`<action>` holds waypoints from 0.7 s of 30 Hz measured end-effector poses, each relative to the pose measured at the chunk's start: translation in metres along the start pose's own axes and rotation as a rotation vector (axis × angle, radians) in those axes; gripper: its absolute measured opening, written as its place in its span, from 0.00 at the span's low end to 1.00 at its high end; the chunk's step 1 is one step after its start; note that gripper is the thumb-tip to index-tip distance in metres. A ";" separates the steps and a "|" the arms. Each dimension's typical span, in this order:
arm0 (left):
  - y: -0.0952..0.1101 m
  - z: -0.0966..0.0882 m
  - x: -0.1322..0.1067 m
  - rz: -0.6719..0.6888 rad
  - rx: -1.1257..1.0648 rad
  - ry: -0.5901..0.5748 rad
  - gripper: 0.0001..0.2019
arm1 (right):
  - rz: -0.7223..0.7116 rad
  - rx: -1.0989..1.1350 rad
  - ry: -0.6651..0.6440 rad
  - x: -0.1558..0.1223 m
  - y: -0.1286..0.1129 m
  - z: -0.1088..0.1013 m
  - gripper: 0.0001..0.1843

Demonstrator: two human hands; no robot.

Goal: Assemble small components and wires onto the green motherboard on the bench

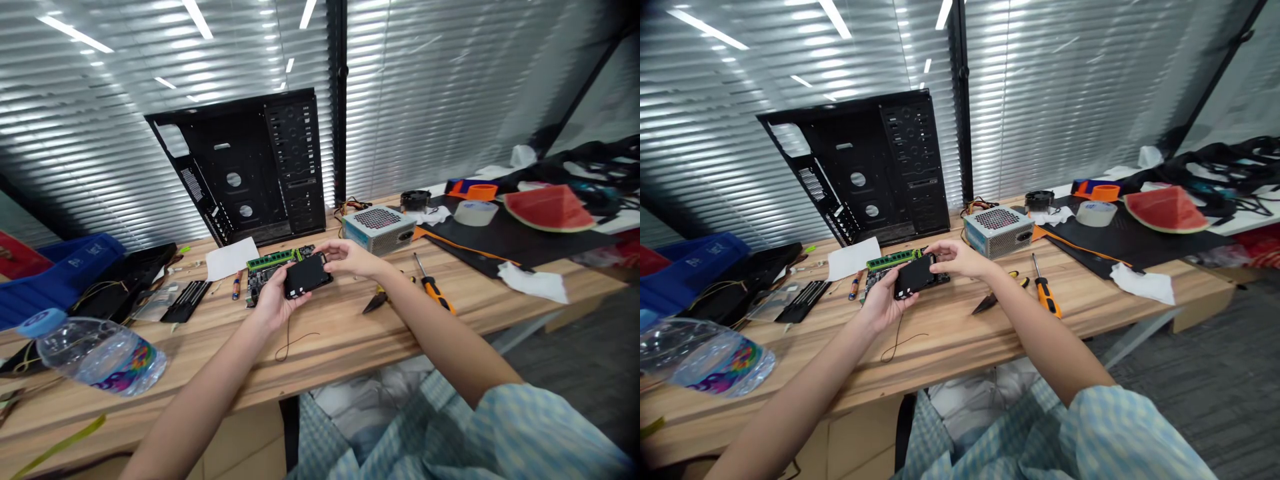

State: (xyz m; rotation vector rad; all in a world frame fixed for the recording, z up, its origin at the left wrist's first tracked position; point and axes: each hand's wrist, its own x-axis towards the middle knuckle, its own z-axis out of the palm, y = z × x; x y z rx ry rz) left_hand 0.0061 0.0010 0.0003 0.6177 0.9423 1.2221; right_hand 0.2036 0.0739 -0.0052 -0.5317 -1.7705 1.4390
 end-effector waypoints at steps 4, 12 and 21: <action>0.000 0.000 0.000 0.017 0.007 -0.005 0.07 | -0.001 0.006 0.007 0.000 0.001 0.000 0.25; -0.002 -0.001 0.003 0.051 0.030 0.018 0.06 | 0.012 -0.051 0.008 -0.003 -0.006 0.002 0.23; -0.006 0.000 0.005 0.173 0.078 0.090 0.06 | 0.363 -0.001 0.103 0.000 -0.005 0.020 0.17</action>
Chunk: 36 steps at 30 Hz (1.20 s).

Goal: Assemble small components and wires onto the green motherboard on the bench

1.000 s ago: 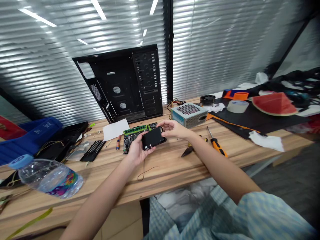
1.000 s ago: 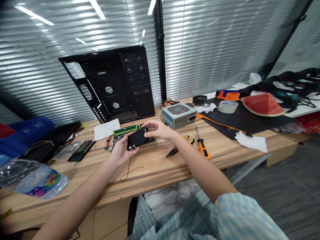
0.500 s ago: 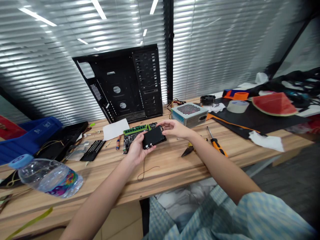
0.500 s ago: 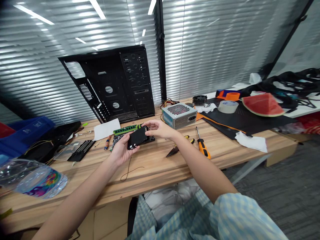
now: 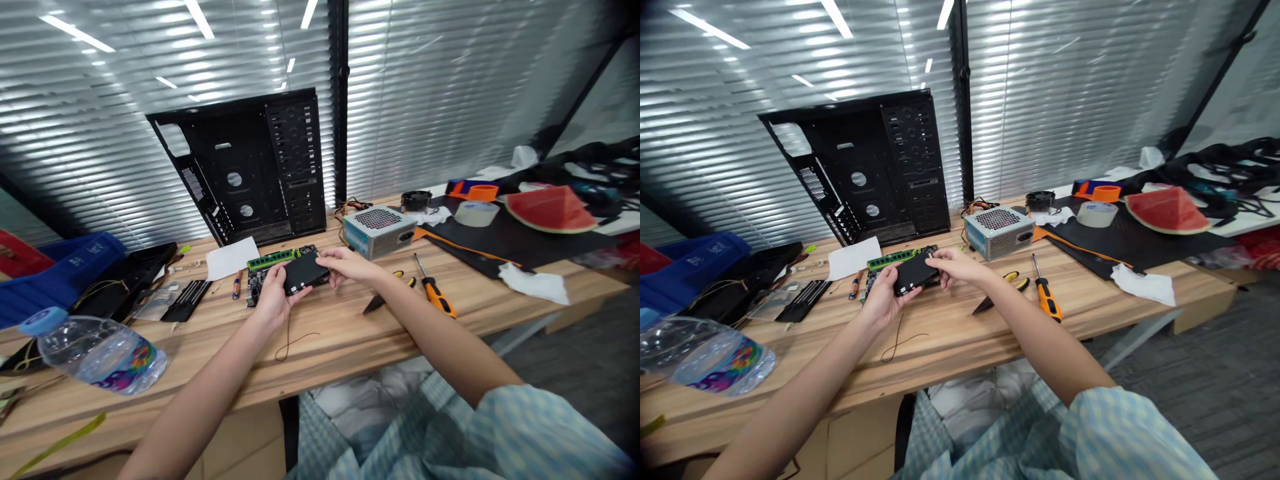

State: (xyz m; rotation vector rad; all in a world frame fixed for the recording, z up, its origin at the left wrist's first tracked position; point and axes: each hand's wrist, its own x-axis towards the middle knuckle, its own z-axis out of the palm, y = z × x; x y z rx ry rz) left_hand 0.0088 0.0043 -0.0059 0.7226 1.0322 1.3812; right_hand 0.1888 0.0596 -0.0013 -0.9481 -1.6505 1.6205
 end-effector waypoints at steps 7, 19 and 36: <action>-0.004 0.001 0.002 0.021 -0.022 0.033 0.05 | 0.014 0.129 0.000 0.003 0.004 -0.002 0.14; -0.003 0.002 -0.004 -0.088 0.050 -0.188 0.08 | -0.066 0.170 0.315 0.007 0.001 0.001 0.09; -0.003 0.001 0.002 0.019 -0.046 -0.038 0.10 | 0.047 0.185 0.037 0.005 0.013 0.022 0.18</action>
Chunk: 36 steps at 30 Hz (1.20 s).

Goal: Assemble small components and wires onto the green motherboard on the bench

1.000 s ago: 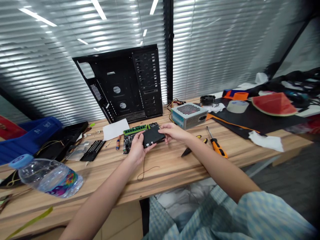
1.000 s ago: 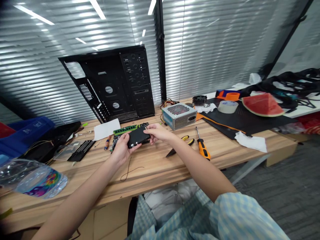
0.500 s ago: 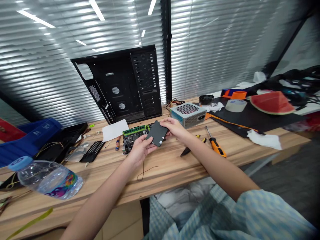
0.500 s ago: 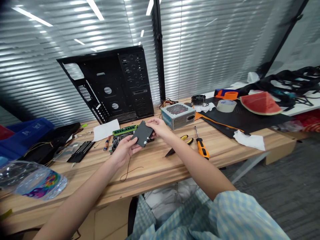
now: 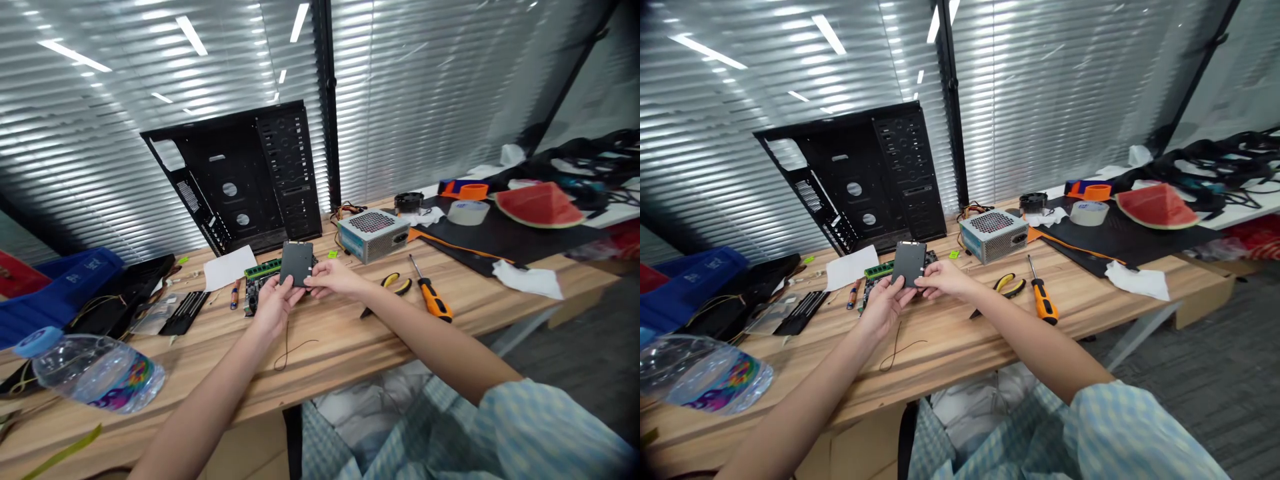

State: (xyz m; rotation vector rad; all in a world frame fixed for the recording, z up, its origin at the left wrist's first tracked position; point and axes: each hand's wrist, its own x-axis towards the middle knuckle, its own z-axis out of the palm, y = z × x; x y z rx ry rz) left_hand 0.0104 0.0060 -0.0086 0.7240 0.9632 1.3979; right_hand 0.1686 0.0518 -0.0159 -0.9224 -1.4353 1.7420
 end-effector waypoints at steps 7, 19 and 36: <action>-0.004 0.000 0.002 0.021 0.010 0.027 0.10 | -0.095 -0.008 -0.010 0.001 0.003 0.001 0.18; 0.008 -0.009 0.010 0.184 0.154 -0.062 0.20 | -0.408 -0.429 -0.115 0.003 0.006 -0.008 0.14; 0.000 -0.014 0.012 0.387 0.318 -0.199 0.16 | -0.610 -0.330 0.143 0.001 0.004 -0.001 0.14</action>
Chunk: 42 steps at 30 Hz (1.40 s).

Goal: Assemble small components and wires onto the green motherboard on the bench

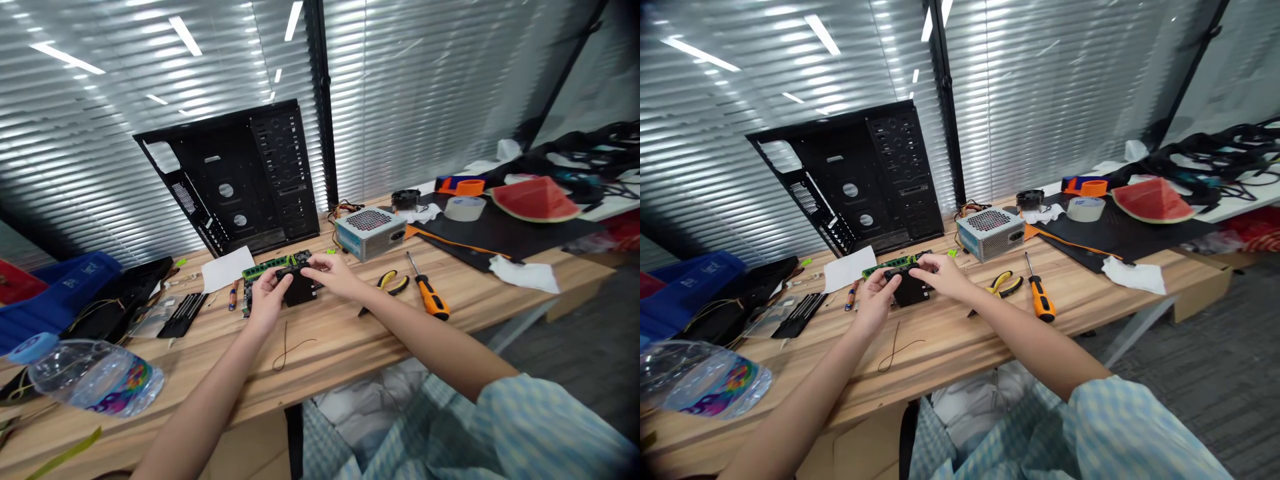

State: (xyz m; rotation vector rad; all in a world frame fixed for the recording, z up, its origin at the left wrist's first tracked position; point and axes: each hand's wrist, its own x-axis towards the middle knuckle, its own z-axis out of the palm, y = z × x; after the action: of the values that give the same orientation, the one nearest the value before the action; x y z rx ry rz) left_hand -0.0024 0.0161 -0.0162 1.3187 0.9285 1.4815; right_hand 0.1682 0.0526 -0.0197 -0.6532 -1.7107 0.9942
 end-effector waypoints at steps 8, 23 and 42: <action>0.001 0.004 -0.002 -0.097 -0.102 0.021 0.19 | 0.102 0.138 -0.013 0.002 0.001 0.003 0.17; 0.007 -0.004 0.006 -0.042 -0.232 0.142 0.21 | 0.180 0.254 0.100 0.007 0.004 -0.003 0.18; 0.005 -0.003 0.000 0.391 0.311 0.039 0.09 | -0.027 0.147 0.055 0.004 -0.003 -0.007 0.13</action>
State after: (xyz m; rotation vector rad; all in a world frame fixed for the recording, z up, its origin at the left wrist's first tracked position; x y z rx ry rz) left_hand -0.0064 0.0151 -0.0124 1.7823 0.9939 1.7086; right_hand 0.1733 0.0561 -0.0140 -0.5551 -1.5783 1.0628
